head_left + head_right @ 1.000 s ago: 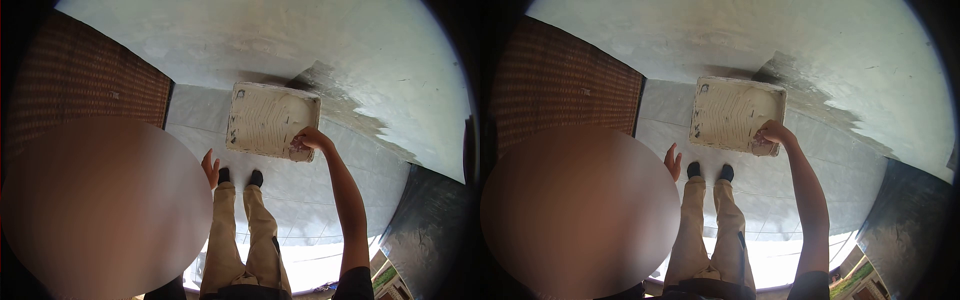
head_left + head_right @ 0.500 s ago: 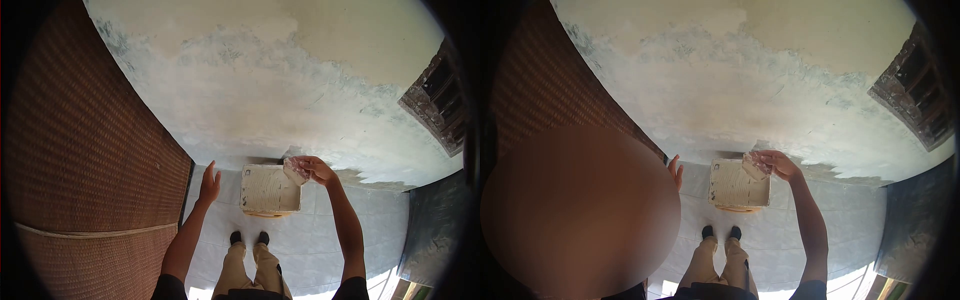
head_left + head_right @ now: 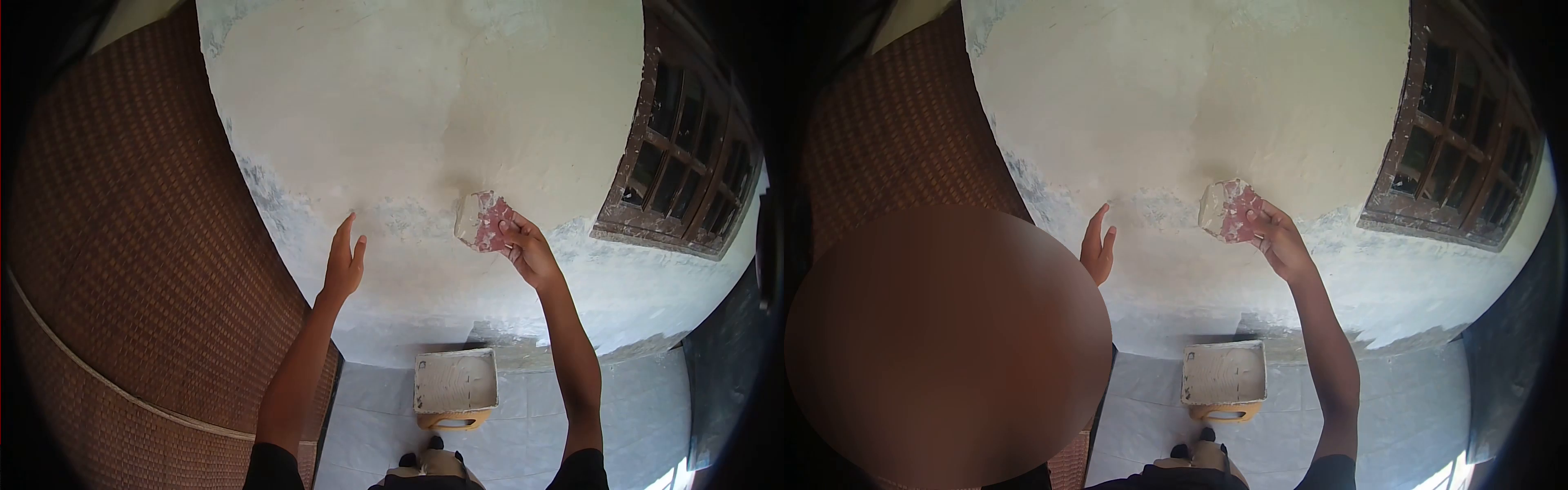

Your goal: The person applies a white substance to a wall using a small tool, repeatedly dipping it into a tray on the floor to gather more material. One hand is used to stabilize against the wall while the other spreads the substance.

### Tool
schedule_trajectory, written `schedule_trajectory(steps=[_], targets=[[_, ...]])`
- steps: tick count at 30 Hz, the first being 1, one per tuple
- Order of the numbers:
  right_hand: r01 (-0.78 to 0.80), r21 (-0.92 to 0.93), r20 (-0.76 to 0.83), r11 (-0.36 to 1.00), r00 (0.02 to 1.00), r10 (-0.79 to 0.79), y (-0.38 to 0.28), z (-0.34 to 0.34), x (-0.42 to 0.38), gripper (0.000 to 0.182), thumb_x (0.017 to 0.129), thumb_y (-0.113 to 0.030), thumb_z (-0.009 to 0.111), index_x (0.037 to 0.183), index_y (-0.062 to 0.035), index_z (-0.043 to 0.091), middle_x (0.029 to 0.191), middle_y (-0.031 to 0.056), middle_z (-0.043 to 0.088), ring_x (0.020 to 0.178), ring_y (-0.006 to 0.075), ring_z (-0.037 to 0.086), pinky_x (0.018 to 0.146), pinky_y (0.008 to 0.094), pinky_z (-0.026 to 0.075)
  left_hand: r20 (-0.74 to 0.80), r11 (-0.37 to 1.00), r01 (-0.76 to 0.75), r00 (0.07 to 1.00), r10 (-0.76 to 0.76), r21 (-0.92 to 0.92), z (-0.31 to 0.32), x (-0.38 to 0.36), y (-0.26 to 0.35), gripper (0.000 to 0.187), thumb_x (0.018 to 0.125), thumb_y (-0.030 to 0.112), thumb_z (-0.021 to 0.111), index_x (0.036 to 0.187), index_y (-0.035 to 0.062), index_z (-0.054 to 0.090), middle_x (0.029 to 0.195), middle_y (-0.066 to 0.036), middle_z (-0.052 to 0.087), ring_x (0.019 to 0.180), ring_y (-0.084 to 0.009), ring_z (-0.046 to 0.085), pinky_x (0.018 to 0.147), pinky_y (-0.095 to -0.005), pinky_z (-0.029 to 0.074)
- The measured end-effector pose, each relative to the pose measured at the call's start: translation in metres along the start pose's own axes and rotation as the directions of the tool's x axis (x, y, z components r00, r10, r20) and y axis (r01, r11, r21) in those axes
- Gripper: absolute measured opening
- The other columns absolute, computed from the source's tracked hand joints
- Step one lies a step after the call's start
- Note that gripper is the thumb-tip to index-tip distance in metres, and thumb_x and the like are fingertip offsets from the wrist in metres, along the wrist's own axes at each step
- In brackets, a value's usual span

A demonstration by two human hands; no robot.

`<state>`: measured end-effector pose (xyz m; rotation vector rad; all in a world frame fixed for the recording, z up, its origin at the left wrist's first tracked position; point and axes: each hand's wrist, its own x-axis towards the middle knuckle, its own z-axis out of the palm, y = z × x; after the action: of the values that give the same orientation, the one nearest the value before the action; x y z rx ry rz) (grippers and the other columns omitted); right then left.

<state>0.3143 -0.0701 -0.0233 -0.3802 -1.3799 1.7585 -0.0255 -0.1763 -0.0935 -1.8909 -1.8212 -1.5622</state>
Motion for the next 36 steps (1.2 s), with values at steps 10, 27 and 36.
schedule_trajectory(steps=[10, 27, 36], targets=[[0.362, -0.375, -0.045, 0.853, 0.912, -0.407, -0.111, 0.044, 0.059, 0.029, 0.101, -0.014, 0.053, 0.128, -0.0044, 0.06, 0.113, 0.0026, 0.069, 0.103, 0.0108, 0.062, 0.095, 0.0307, 0.048, -0.14, 0.951, -0.294, 0.942, 0.306, 0.099, -0.039, 0.144, 0.095, 0.052, 0.104, 0.024, 0.045, 0.148, 0.0008, 0.032, 0.149, -0.021, 0.039, 0.139, -0.0342, 0.037, 0.115, -0.0426, 0.03], [0.493, -0.815, 0.472, -0.305, 0.258, -0.843, -0.138, 0.111, 0.145, 0.044, 0.085, 0.014, 0.051, 0.123, -0.0045, 0.06, 0.119, 0.0157, 0.067, 0.11, 0.0353, 0.064, 0.097, 0.0451, 0.05, -0.255, 0.774, -0.583, 0.732, 0.632, 0.246, -0.047, 0.272, 0.106, 0.052, 0.1, 0.02, 0.049, 0.146, 0.0003, 0.035, 0.153, -0.017, 0.034, 0.142, -0.0341, 0.032, 0.117, -0.0475, 0.025], [0.18, -0.819, 0.571, -0.544, 0.176, -0.802, -0.114, 0.12, 0.184, 0.054, 0.079, 0.017, 0.052, 0.129, -0.0035, 0.059, 0.132, 0.0162, 0.06, 0.125, 0.0369, 0.054, 0.109, 0.051, 0.041, -0.283, 0.681, -0.674, 0.619, 0.733, 0.287, -0.056, 0.316, 0.092, 0.053, 0.097, 0.02, 0.049, 0.146, 0.003, 0.037, 0.154, -0.014, 0.035, 0.144, -0.0323, 0.03, 0.118, -0.0533, 0.02]])
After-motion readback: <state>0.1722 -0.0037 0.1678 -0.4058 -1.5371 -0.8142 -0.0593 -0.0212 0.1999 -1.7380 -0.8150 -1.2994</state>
